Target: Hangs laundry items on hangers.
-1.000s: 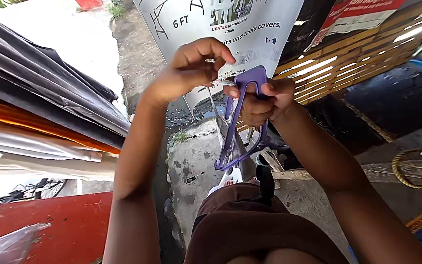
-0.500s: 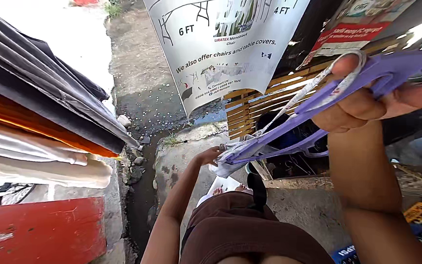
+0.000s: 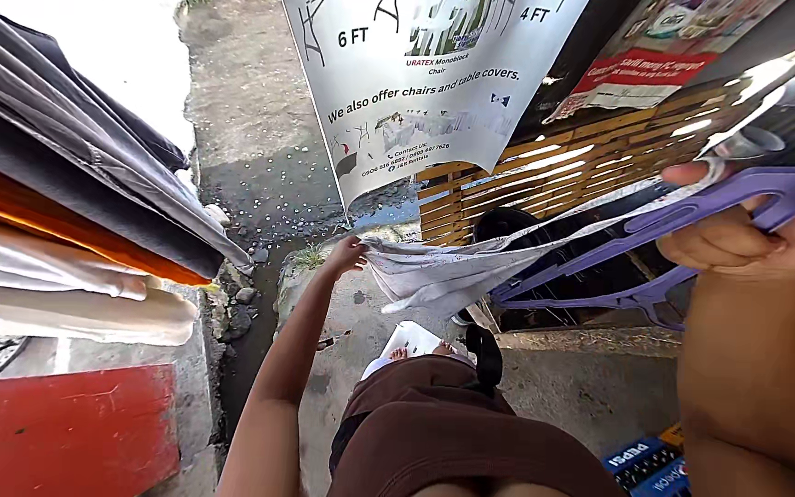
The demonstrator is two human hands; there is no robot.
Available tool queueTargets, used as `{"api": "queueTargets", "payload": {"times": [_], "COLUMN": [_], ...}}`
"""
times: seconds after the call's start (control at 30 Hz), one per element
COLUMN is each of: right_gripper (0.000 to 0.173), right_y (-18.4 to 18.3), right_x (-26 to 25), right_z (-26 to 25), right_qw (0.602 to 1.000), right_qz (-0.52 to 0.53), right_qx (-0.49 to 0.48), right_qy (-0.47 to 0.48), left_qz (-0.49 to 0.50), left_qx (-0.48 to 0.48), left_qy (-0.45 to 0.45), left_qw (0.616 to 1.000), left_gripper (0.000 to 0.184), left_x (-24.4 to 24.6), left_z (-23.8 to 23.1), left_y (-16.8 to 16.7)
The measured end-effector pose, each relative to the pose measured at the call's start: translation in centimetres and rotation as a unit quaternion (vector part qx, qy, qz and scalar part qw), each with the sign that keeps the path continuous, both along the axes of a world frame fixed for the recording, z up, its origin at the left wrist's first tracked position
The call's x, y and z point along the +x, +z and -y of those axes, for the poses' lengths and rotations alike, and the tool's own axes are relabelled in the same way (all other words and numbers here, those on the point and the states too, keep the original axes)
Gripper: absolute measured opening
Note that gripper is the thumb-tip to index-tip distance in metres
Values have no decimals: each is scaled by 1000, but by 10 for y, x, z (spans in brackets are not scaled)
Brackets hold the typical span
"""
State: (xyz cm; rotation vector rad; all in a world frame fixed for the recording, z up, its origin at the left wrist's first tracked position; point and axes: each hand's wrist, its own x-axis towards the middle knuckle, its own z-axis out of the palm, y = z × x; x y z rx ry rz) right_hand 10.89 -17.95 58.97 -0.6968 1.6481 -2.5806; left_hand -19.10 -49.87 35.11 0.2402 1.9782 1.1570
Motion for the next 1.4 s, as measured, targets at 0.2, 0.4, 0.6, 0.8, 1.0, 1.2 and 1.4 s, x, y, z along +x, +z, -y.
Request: {"api": "queueTargets", "payload": {"times": [0.2,0.4,0.6,0.8,1.0,1.2,1.4], "right_gripper": [50,45,42,41,40,40,38], "right_y": [-14,-31,-36,-44,-51,-55,-52], "right_x": [0,-4,0,1,-4,-5,1], "right_z": [-4,5,2,2,4,3,13], "right_qw": [990,992,991,986,981,985,984], "right_qz": [53,71,69,101,116,104,80], "right_qx": [119,104,105,108,127,109,111], "right_qy": [-48,-24,-49,-78,-93,-82,-117], "left_qz": [-37,141,-122,-255,-9,120,79], "left_qx": [-46,220,24,-275,-125,112,114], "left_qy": [72,127,52,-117,-52,35,63], "left_qw": [996,957,991,920,991,986,988], "left_gripper": [44,80,50,34,32,73,93], "left_x": [-22,-23,-46,-63,-58,-38,-36], "left_z": [-3,-9,-1,16,37,35,31], "left_y": [19,24,15,48,67,30,-4]}}
